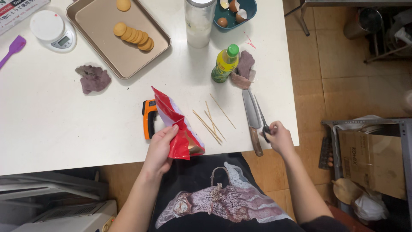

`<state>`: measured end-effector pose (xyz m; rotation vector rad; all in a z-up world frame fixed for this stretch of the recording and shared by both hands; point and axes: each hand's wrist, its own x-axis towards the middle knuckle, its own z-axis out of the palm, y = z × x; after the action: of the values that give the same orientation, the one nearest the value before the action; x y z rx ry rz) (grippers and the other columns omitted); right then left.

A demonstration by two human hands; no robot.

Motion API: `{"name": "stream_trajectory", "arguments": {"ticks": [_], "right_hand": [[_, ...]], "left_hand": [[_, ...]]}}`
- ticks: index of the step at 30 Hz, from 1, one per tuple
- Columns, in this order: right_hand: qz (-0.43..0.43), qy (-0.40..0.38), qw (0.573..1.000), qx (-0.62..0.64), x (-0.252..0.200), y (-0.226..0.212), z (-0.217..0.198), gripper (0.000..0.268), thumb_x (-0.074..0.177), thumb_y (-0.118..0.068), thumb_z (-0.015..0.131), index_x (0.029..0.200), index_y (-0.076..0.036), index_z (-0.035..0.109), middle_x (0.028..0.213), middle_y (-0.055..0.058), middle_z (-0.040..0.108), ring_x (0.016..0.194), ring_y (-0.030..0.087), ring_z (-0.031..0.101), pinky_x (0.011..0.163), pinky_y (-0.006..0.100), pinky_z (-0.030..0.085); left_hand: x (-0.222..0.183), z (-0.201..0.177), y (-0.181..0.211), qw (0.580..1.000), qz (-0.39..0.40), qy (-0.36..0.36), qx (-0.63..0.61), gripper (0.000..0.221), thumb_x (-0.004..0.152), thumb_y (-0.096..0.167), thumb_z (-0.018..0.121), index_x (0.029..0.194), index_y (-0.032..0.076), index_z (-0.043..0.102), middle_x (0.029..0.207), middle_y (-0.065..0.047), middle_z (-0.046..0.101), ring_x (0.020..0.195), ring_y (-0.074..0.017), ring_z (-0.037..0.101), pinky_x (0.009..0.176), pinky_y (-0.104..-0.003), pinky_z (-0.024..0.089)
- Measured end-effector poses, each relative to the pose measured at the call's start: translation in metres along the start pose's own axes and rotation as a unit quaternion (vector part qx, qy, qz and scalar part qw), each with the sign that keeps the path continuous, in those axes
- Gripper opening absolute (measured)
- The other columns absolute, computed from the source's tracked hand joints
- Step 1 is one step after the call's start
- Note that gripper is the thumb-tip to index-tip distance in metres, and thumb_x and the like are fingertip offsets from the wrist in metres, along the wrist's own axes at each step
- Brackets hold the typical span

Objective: The person cuts open a package of tart shells with scissors, removes the shells from the package, and places them onto a metal baking tray. Finally, the person puts the package with the remaining shells into a refrigerator.

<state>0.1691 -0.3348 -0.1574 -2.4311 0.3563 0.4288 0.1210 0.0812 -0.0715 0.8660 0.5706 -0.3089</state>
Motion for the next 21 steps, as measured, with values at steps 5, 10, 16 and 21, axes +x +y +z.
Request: {"name": "stream_trajectory", "arguments": {"ticks": [5, 10, 16, 21], "right_hand": [[-0.083, 0.086, 0.991, -0.065, 0.035, 0.019, 0.029, 0.024, 0.086, -0.018, 0.081, 0.103, -0.004, 0.071, 0.084, 0.016, 0.074, 0.073, 0.03, 0.07, 0.068, 0.039, 0.054], [-0.237, 0.177, 0.952, -0.077, 0.004, -0.024, 0.008, 0.022, 0.085, -0.011, 0.079, 0.106, -0.005, 0.076, 0.109, 0.02, 0.075, 0.09, 0.035, 0.071, 0.076, 0.039, 0.057], [-0.33, -0.043, 0.783, 0.525, -0.189, -0.099, -0.116, 0.017, 0.103, -0.024, 0.076, 0.113, -0.011, 0.073, 0.085, 0.003, 0.071, 0.082, 0.022, 0.07, 0.108, 0.056, 0.051], [-0.416, 0.059, 0.705, 0.572, -0.269, -0.085, -0.173, 0.017, 0.102, -0.025, 0.075, 0.11, -0.01, 0.071, 0.084, 0.003, 0.069, 0.081, 0.021, 0.069, 0.102, 0.052, 0.051]], "left_hand": [[0.001, 0.0, -0.005, 0.999, -0.025, -0.003, -0.029, 0.026, 0.104, 0.018, 0.056, 0.106, -0.004, 0.068, 0.095, -0.012, 0.075, 0.081, -0.016, 0.072, 0.077, -0.031, 0.059], [0.003, -0.003, -0.007, 1.0, 0.023, 0.003, 0.008, 0.026, 0.106, 0.016, 0.056, 0.106, -0.007, 0.066, 0.097, -0.013, 0.074, 0.082, -0.0157, 0.071, 0.076, -0.03, 0.057], [0.004, -0.028, 0.01, 0.994, 0.066, 0.042, 0.076, 0.024, 0.105, 0.012, 0.056, 0.109, -0.009, 0.067, 0.098, -0.015, 0.074, 0.081, -0.0161, 0.07, 0.073, -0.029, 0.056], [0.006, -0.043, 0.032, 0.991, 0.066, -0.004, 0.117, 0.022, 0.107, 0.01, 0.057, 0.109, -0.01, 0.065, 0.097, -0.017, 0.072, 0.081, -0.0213, 0.07, 0.071, -0.034, 0.057]]}}
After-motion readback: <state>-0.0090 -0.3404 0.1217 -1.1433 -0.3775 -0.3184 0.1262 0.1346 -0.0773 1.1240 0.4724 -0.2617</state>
